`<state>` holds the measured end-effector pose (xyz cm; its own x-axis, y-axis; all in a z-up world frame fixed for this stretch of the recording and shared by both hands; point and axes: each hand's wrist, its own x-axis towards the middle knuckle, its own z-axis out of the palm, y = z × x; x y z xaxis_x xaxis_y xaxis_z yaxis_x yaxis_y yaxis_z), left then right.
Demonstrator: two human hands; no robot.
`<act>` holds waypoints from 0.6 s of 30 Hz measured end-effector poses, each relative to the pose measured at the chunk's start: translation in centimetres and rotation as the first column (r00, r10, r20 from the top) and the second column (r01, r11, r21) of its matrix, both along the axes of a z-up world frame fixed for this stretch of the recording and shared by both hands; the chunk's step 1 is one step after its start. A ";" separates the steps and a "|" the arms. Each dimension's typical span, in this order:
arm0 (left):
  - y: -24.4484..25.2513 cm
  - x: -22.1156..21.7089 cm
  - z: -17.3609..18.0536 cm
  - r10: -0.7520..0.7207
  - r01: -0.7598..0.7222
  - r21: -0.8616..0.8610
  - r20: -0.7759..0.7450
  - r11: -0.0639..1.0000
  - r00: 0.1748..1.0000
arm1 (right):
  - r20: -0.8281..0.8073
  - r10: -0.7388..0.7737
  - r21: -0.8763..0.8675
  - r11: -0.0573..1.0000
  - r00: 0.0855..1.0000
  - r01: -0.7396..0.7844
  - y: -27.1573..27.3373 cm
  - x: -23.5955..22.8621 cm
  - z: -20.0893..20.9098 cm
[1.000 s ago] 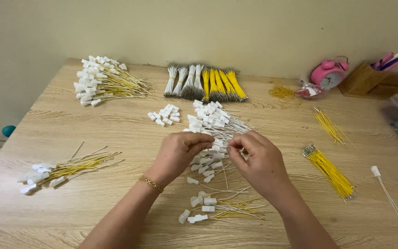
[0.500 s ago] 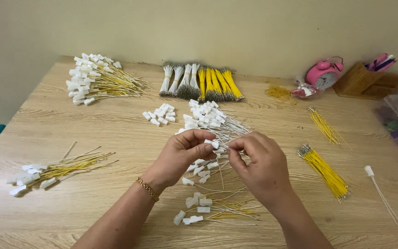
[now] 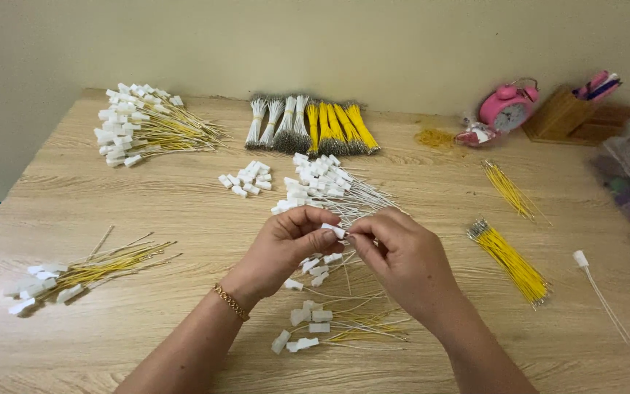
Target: Insert thin yellow wires into white plastic connector housings to assemble wire harnesses.
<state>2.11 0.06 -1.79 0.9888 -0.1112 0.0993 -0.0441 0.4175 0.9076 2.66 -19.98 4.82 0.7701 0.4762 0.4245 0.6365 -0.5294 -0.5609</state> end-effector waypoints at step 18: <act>-0.5 -0.9 0.6 -0.011 0.010 0.127 0.009 0.992 1.000 | 0.109 0.003 -0.031 1.000 0.994 0.000 -0.4 -0.1 -1.2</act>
